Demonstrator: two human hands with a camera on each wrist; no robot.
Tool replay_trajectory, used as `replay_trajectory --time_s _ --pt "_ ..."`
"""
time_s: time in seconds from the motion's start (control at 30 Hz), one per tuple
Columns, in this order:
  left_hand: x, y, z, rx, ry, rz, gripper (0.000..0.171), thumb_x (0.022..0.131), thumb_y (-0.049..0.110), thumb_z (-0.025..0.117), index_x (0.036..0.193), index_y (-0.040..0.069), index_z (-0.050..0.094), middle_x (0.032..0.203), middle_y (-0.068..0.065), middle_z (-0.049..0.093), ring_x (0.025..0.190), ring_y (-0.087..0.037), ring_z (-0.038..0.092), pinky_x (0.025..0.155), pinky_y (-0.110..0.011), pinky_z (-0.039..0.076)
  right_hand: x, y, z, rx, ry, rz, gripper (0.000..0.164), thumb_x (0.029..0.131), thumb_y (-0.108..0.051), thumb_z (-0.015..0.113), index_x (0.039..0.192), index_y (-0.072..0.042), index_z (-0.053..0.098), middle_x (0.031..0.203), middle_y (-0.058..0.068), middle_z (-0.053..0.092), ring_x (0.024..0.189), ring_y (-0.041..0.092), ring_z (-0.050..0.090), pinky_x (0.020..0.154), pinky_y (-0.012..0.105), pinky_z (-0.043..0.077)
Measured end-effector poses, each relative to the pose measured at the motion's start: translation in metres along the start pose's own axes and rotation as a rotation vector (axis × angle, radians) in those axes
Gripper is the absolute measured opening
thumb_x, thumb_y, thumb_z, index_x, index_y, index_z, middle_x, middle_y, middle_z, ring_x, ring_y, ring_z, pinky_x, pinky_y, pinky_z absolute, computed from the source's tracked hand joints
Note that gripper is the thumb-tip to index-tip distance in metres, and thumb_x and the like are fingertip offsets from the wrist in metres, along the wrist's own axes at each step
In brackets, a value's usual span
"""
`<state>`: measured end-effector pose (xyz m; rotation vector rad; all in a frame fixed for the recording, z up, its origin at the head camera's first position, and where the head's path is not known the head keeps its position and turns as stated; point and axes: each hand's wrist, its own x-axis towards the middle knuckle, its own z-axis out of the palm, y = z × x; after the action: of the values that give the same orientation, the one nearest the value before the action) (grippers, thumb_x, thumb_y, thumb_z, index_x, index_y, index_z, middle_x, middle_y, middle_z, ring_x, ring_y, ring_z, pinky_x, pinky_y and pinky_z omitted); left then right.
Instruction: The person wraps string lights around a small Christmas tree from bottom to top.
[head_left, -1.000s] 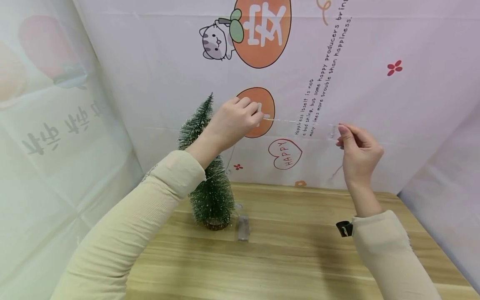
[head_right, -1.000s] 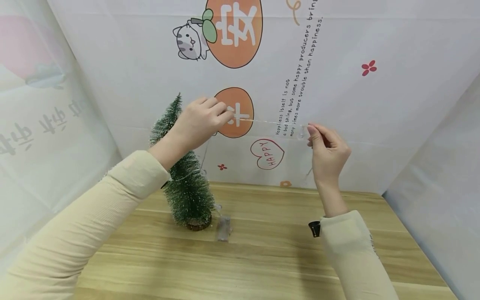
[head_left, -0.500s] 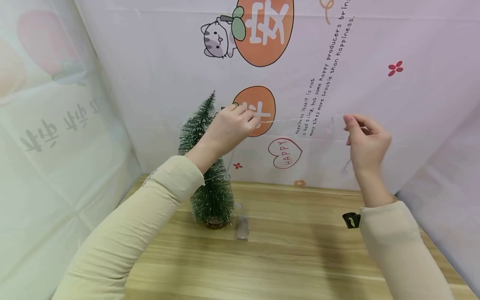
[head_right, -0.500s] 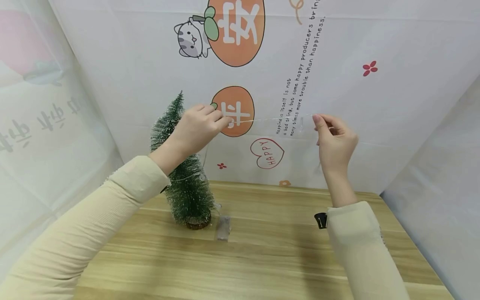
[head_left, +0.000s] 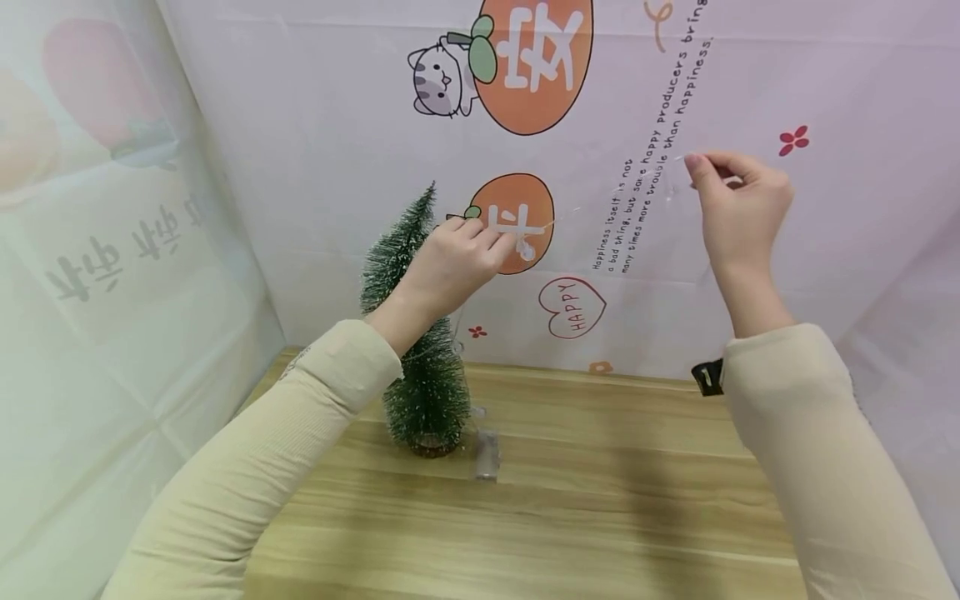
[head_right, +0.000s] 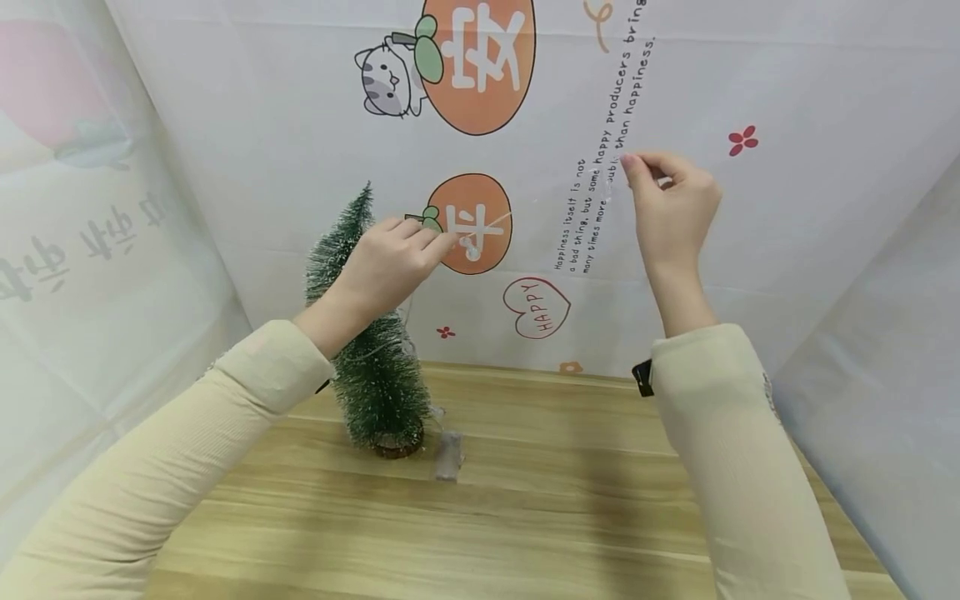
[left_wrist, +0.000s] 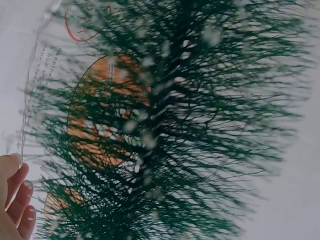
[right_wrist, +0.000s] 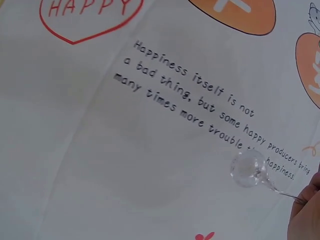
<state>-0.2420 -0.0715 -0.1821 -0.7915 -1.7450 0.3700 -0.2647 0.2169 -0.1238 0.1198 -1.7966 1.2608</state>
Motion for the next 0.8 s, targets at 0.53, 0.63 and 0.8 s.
replay_trajectory --time_s 0.53,0.63,0.8 --pt "-0.019 -0.003 -0.004 0.031 0.039 -0.023 0.018 0.094 0.003 0.055 0.096 0.012 0.07 0.092 -0.002 0.069 0.084 -0.019 0.065 0.08 -0.03 0.055 0.02 -0.022 0.011 -0.013 -0.005 0.059 0.006 0.082 -0.023 0.074 0.083 -0.02 0.079 0.057 -0.026 0.056 0.06 -0.004 0.05 0.062 0.016 0.034" --pt "-0.016 -0.006 -0.006 0.047 0.02 -0.042 0.017 0.094 0.008 0.057 0.103 0.012 0.071 0.095 -0.002 0.07 0.086 -0.02 0.065 0.081 -0.03 0.055 0.02 -0.022 0.01 0.0 0.008 0.072 0.006 0.082 -0.023 0.075 0.083 -0.019 0.079 0.057 -0.025 0.056 0.06 -0.004 0.05 0.062 0.016 0.035" --pt "-0.006 -0.012 -0.011 0.066 -0.016 -0.05 0.019 0.094 0.006 0.056 0.103 0.011 0.072 0.095 -0.002 0.071 0.088 -0.02 0.065 0.085 -0.03 0.053 0.021 -0.023 0.01 0.046 0.02 0.093 0.005 0.081 -0.02 0.075 0.082 -0.018 0.079 0.056 -0.023 0.057 0.058 -0.003 0.05 0.062 0.016 0.035"
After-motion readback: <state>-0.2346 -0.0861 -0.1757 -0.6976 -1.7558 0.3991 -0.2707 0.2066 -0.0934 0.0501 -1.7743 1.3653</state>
